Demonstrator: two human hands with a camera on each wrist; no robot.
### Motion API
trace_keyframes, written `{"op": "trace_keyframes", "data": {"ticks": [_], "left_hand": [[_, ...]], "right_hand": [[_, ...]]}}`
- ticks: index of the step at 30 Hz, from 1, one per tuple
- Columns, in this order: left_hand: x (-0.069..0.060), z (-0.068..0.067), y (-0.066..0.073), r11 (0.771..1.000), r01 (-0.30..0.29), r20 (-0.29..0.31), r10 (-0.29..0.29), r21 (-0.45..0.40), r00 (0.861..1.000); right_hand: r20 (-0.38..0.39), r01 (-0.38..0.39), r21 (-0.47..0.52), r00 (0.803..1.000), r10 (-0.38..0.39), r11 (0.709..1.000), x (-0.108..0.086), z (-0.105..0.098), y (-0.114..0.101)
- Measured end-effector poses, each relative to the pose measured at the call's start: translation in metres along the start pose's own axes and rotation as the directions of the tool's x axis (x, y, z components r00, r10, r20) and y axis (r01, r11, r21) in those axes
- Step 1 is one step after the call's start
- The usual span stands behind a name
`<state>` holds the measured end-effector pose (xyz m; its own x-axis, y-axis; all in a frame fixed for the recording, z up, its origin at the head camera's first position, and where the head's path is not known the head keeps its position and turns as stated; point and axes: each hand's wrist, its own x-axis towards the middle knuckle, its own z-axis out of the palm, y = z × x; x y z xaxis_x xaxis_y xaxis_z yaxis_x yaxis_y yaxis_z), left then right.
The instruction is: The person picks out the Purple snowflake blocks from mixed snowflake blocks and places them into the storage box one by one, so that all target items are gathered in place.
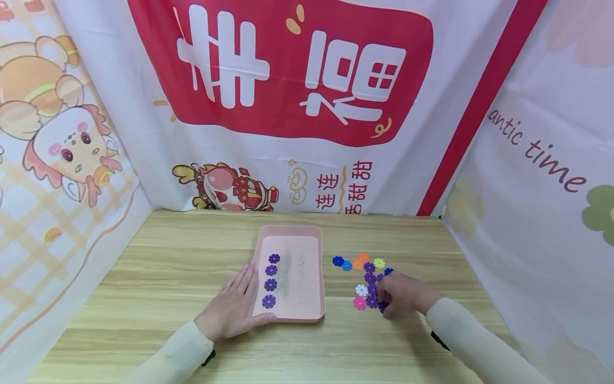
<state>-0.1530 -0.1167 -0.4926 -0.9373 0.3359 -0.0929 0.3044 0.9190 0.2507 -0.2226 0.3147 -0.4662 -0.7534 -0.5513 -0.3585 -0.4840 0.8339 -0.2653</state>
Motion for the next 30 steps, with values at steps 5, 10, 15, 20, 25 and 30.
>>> {"op": "trace_keyframes", "data": {"ticks": [5,10,15,20,25,30], "left_hand": [[0.0,0.0001,0.0007,1.0,-0.004,-0.007,0.004,0.002,1.0],[-0.0001,-0.0006,0.0011,1.0,-0.007,-0.011,0.007,0.006,1.0],[0.0,-0.0004,0.0008,1.0,-0.007,-0.012,0.007,0.012,1.0],[0.0,-0.0006,0.0005,1.0,-0.001,-0.004,0.001,0.011,1.0],[0.0012,-0.0003,0.0002,1.0,0.002,0.0,-0.002,0.008,1.0],[0.0011,-0.0009,0.0,1.0,0.0,-0.004,0.0,0.013,1.0]], "right_hand": [[0.015,-0.031,0.002,0.999,0.031,1.0,0.0039,-0.0019,-0.0002],[0.026,-0.029,0.025,0.999,0.028,0.999,0.0071,-0.0031,0.0016],[0.053,-0.07,0.066,0.996,0.066,0.995,0.0096,-0.0044,0.0033],[0.068,-0.124,0.108,0.991,0.117,0.986,0.0109,-0.0044,0.005],[0.071,-0.146,0.119,0.988,0.139,0.982,0.0106,-0.004,0.0075],[0.072,-0.101,0.122,0.993,0.092,0.987,0.0088,-0.006,0.0093]]}}
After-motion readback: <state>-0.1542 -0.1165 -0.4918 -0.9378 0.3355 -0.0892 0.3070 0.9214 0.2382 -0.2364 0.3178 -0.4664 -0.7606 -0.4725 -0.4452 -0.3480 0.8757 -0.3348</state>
